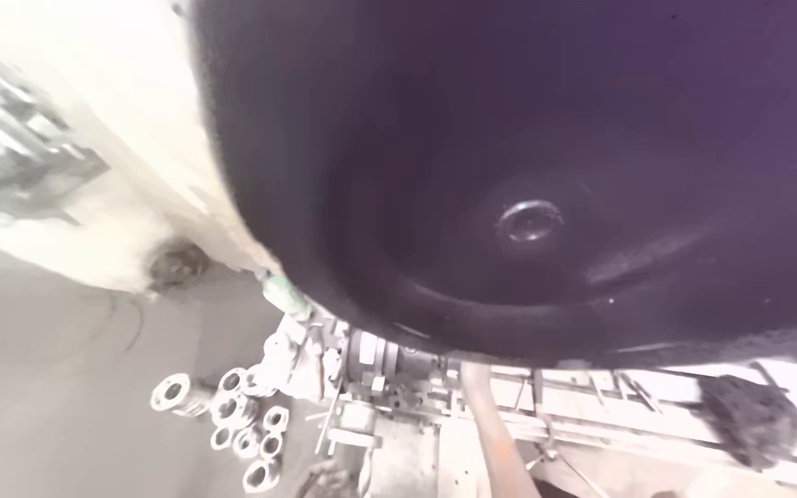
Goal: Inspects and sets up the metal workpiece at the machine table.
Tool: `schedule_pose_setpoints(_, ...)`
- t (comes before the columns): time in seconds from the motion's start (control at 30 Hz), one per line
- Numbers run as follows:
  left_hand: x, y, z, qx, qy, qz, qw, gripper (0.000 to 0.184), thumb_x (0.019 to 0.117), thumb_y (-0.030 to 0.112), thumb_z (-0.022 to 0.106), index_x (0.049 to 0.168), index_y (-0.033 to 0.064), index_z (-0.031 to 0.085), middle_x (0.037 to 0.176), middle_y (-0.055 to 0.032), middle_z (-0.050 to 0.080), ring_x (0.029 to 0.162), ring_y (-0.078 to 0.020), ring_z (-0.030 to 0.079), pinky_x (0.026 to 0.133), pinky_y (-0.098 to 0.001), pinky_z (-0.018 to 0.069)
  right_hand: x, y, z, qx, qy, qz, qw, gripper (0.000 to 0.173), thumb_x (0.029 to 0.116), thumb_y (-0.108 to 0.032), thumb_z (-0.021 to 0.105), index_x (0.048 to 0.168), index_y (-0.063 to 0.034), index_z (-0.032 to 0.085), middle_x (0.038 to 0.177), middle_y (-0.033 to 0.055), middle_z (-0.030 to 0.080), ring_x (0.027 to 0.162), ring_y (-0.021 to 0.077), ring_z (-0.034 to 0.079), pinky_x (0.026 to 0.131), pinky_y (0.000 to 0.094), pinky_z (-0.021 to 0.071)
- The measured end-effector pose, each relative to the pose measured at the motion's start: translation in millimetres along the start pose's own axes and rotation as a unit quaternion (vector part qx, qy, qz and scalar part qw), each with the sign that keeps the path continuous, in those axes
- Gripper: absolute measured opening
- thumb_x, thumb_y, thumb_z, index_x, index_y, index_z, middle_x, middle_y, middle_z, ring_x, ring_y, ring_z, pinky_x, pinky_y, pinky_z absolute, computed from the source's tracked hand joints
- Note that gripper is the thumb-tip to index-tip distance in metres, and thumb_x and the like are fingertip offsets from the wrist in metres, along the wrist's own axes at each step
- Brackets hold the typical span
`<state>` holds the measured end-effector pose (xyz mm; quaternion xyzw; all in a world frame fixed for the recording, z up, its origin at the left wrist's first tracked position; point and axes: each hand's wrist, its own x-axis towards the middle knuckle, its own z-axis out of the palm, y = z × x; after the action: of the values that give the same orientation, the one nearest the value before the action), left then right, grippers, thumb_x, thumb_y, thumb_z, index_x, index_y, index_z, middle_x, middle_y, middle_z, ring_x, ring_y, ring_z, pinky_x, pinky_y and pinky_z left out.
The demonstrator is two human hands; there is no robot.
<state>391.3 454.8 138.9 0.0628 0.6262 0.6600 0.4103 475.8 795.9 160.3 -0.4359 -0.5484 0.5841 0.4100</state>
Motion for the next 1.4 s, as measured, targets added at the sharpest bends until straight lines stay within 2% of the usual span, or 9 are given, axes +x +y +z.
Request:
schedule_pose_setpoints(0.13,7,-4,9,0.022,-0.019,0.012,1.0,0.033,0.1051,0.012,0.038,0.126,-0.0049,0.057,0.109,-0.0178,0.074,0.092,-0.0284,0.075,0.083,-0.0441,0.0628,3,-5,-2,0.013,-0.027,0.023,0.999,0.049,0.1065,-0.028,0.05,0.148,-0.0024,0.041,0.136,0.017,0.058,0.119,0.0183,0.061,0.101,0.0386,0.0519)
schedule_pose_setpoints(0.2,11,-7,13,0.033,-0.035,0.033,0.998,0.033,0.1036,0.013,0.041,0.126,-0.0031,0.06,0.111,-0.0177,0.074,0.092,-0.0275,0.075,0.082,-0.0423,0.0626,3,-8,0,0.029,-0.037,0.025,0.999,0.048,0.1076,-0.027,0.047,0.147,-0.0026,0.039,0.128,0.015,0.06,0.106,0.0157,0.064,0.09,0.0353,0.0566)
schedule_pose_setpoints(0.27,15,-9,21,0.042,-0.055,0.058,0.996,0.032,0.1032,0.014,0.044,0.123,-0.0019,0.063,0.111,-0.0172,0.074,0.092,-0.0276,0.075,0.081,-0.0414,0.063,1,-11,3,0.045,-0.036,0.032,0.998,0.042,0.109,-0.025,0.044,0.144,-0.0036,0.038,0.107,0.0113,0.063,0.077,0.014,0.067,0.067,0.0328,0.061)
schedule_pose_setpoints(0.3,18,-10,25,0.045,-0.07,0.067,0.994,0.03,0.103,0.013,0.045,0.123,-0.0014,0.063,0.111,-0.0166,0.074,0.093,-0.0277,0.075,0.082,-0.0415,0.0632,1,-12,4,0.049,-0.041,0.037,0.997,0.042,0.1096,-0.024,0.043,0.145,-0.0038,0.036,0.104,0.0108,0.063,0.075,0.0142,0.067,0.065,0.0328,0.0605)
schedule_pose_setpoints(0.6,19,-17,47,0.081,-0.143,0.036,0.986,0.028,0.1023,0.013,0.052,0.126,0.0025,0.063,0.111,-0.0105,0.074,0.095,-0.0246,0.074,0.086,-0.0425,0.063,5,-19,6,-0.008,-0.021,0.061,0.998,0.036,0.1106,-0.026,0.044,0.14,-0.0051,0.043,0.105,0.0112,0.062,0.082,0.0142,0.066,0.07,0.0331,0.0588)
schedule_pose_setpoints(0.73,21,-29,40,0.075,-0.139,0.027,0.987,0.029,0.1012,0.013,0.052,0.126,0.0045,0.064,0.113,-0.0095,0.075,0.097,-0.0244,0.075,0.087,-0.0429,0.0631,5,-16,5,-0.019,-0.025,0.064,0.997,0.043,0.1107,-0.029,0.043,0.146,-0.006,0.04,0.118,0.0141,0.061,0.091,0.0178,0.066,0.077,0.0373,0.0589)
schedule_pose_setpoints(0.83,22,-27,39,0.072,-0.132,0.021,0.988,0.028,0.1003,0.013,0.051,0.125,0.0046,0.063,0.112,-0.0082,0.074,0.094,-0.0212,0.074,0.085,-0.0396,0.0621,7,-16,7,-0.009,-0.022,0.068,0.997,0.045,0.1112,-0.029,0.042,0.15,-0.0073,0.036,0.109,0.0151,0.063,0.08,0.0205,0.068,0.067,0.0403,0.0605)
schedule_pose_setpoints(0.97,24,-28,37,0.056,-0.128,0.005,0.99,0.029,0.1014,0.015,0.051,0.126,0.004,0.062,0.113,-0.0085,0.074,0.095,-0.0213,0.074,0.087,-0.0394,0.0617,8,-15,5,-0.01,-0.023,0.072,0.997,0.047,0.1112,-0.03,0.042,0.151,-0.0065,0.036,0.109,0.0148,0.063,0.08,0.0203,0.068,0.069,0.0404,0.0606)
schedule_pose_setpoints(1.4,24,-35,18,0.027,-0.11,-0.008,0.994,0.029,0.1014,0.015,0.052,0.126,0.004,0.062,0.112,-0.0096,0.074,0.095,-0.0226,0.074,0.085,-0.0396,0.0624,20,-25,8,-0.016,-0.026,0.11,0.993,0.036,0.1113,-0.035,0.042,0.133,-0.006,0.05,0.091,0.0118,0.065,0.072,0.0211,0.067,0.063,0.0394,0.0599)
